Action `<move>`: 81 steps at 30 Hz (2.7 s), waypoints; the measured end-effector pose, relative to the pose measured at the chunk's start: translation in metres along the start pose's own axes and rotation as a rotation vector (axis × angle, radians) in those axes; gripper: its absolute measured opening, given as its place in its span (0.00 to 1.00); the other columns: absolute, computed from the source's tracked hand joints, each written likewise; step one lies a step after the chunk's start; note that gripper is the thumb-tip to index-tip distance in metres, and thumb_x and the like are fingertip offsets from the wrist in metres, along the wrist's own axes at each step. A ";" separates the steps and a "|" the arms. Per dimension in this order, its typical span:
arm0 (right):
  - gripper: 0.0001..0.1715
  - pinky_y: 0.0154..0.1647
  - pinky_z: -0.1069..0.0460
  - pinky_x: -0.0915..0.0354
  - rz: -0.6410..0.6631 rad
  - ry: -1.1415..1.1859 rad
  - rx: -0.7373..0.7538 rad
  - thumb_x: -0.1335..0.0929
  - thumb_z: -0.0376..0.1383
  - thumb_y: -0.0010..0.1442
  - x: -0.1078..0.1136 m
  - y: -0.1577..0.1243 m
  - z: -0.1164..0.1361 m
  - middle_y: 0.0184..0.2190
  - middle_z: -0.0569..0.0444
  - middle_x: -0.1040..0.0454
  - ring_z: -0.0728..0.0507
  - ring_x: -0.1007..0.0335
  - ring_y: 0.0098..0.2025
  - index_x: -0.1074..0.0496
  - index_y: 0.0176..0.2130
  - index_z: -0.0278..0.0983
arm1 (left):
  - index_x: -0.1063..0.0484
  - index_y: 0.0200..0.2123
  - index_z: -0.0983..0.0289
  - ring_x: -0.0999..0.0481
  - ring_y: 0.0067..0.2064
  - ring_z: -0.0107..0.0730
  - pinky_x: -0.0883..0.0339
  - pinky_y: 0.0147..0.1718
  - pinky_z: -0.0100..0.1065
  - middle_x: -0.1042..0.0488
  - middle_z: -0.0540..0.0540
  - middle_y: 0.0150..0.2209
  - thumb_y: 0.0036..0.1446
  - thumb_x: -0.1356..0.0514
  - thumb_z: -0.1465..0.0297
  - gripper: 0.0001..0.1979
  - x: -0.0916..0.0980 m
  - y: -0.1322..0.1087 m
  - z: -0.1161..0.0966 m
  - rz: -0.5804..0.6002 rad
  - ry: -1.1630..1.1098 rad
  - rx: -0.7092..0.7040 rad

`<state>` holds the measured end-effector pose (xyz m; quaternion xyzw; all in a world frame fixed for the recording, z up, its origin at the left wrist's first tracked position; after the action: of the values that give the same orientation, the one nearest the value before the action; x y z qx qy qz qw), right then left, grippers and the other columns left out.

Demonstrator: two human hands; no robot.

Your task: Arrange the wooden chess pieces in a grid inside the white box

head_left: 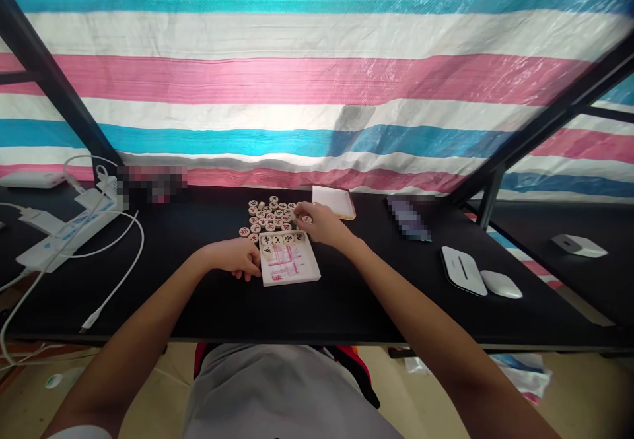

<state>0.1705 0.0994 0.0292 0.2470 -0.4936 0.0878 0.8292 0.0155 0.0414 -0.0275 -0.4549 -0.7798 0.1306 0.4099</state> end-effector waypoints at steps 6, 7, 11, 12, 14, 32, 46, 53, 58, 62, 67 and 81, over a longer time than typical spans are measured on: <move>0.10 0.38 0.52 0.36 0.131 0.134 0.151 0.30 0.38 0.55 -0.006 -0.040 0.030 0.33 0.53 0.25 0.45 0.31 0.37 0.26 0.39 0.38 | 0.30 0.27 0.65 0.33 0.21 0.24 0.41 0.19 0.24 0.27 0.50 0.23 0.46 0.41 0.67 0.07 -0.001 0.007 0.004 -0.012 0.004 -0.004; 0.09 0.40 0.52 0.36 0.130 0.125 0.180 0.30 0.38 0.55 -0.009 -0.041 0.034 0.34 0.53 0.25 0.44 0.31 0.39 0.26 0.38 0.38 | 0.30 0.27 0.65 0.33 0.21 0.24 0.41 0.19 0.25 0.27 0.49 0.23 0.46 0.41 0.67 0.07 0.000 0.007 0.004 -0.018 0.002 -0.011; 0.07 0.44 0.48 0.37 0.117 0.063 0.294 0.31 0.37 0.58 -0.027 -0.040 0.046 0.36 0.51 0.23 0.43 0.31 0.40 0.25 0.38 0.38 | 0.32 0.28 0.64 0.33 0.21 0.25 0.40 0.19 0.25 0.27 0.49 0.23 0.48 0.42 0.65 0.07 0.002 0.008 0.002 -0.051 0.001 -0.024; 0.07 0.45 0.48 0.37 0.118 0.053 0.313 0.31 0.36 0.58 -0.031 -0.040 0.047 0.37 0.51 0.23 0.43 0.31 0.40 0.24 0.37 0.38 | 0.33 0.28 0.64 0.33 0.20 0.25 0.39 0.19 0.25 0.28 0.49 0.23 0.48 0.42 0.65 0.08 0.002 0.008 0.001 -0.056 0.008 -0.023; 0.06 0.45 0.48 0.37 0.097 0.047 0.320 0.32 0.35 0.59 -0.034 -0.041 0.046 0.38 0.50 0.24 0.44 0.31 0.40 0.24 0.36 0.37 | 0.33 0.29 0.64 0.33 0.20 0.25 0.39 0.18 0.25 0.28 0.49 0.23 0.49 0.43 0.65 0.08 0.002 0.008 0.000 -0.060 0.024 -0.024; 0.14 0.48 0.46 0.34 -0.161 0.135 0.127 0.39 0.32 0.62 0.001 -0.038 0.000 0.41 0.48 0.26 0.42 0.30 0.44 0.25 0.42 0.38 | 0.36 0.27 0.64 0.32 0.20 0.25 0.39 0.18 0.25 0.27 0.49 0.24 0.51 0.45 0.65 0.08 0.004 0.006 0.003 -0.100 0.085 -0.027; 0.30 0.54 0.41 0.39 -0.028 -0.433 0.210 0.40 0.24 0.59 -0.021 0.007 -0.062 0.60 0.48 0.38 0.36 0.44 0.59 0.37 0.59 0.39 | 0.38 0.26 0.63 0.31 0.20 0.25 0.40 0.18 0.26 0.27 0.49 0.23 0.48 0.47 0.69 0.03 0.006 0.008 0.005 -0.140 0.084 -0.046; 0.29 0.54 0.43 0.39 -0.007 -0.348 0.196 0.41 0.24 0.59 -0.027 0.000 -0.066 0.49 0.46 0.27 0.38 0.36 0.54 0.36 0.58 0.36 | 0.34 0.31 0.63 0.32 0.20 0.26 0.41 0.18 0.26 0.28 0.50 0.24 0.49 0.47 0.68 0.06 0.005 0.008 0.004 -0.135 0.087 -0.049; 0.26 0.52 0.42 0.38 -0.023 -0.321 0.178 0.40 0.26 0.58 -0.026 -0.004 -0.071 0.50 0.43 0.29 0.37 0.38 0.54 0.32 0.55 0.35 | 0.36 0.29 0.63 0.32 0.20 0.26 0.41 0.18 0.26 0.27 0.50 0.24 0.49 0.47 0.67 0.05 0.006 0.007 0.004 -0.137 0.087 -0.033; 0.26 0.53 0.41 0.38 -0.098 -0.308 0.131 0.39 0.28 0.59 -0.020 -0.002 -0.072 0.54 0.42 0.33 0.36 0.40 0.55 0.35 0.57 0.35 | 0.37 0.28 0.63 0.32 0.20 0.26 0.40 0.18 0.26 0.27 0.49 0.24 0.49 0.47 0.67 0.05 0.006 0.007 0.003 -0.136 0.095 -0.037; 0.27 0.56 0.39 0.42 -0.077 -0.319 0.100 0.38 0.32 0.61 -0.023 0.006 -0.075 0.58 0.44 0.37 0.34 0.47 0.61 0.39 0.60 0.36 | 0.36 0.29 0.63 0.32 0.20 0.26 0.40 0.18 0.26 0.27 0.49 0.24 0.49 0.47 0.67 0.05 0.006 0.008 0.003 -0.137 0.097 -0.047; 0.11 0.40 0.49 0.38 -0.107 -0.170 0.050 0.38 0.33 0.62 -0.023 0.047 -0.062 0.35 0.48 0.23 0.41 0.30 0.39 0.29 0.42 0.34 | 0.34 0.31 0.63 0.32 0.20 0.26 0.40 0.18 0.26 0.27 0.50 0.24 0.50 0.47 0.66 0.07 0.005 0.011 0.007 -0.136 0.094 -0.048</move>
<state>0.1888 0.1731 0.0006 0.3001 -0.5458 0.0342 0.7816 0.0158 0.0528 -0.0356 -0.4162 -0.7916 0.0622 0.4430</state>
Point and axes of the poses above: each hand's wrist, its own y-axis towards the middle knuckle, its own x-axis out of the back of the hand, z = x × y, the point moved 9 cm from there along y, towards the middle knuckle
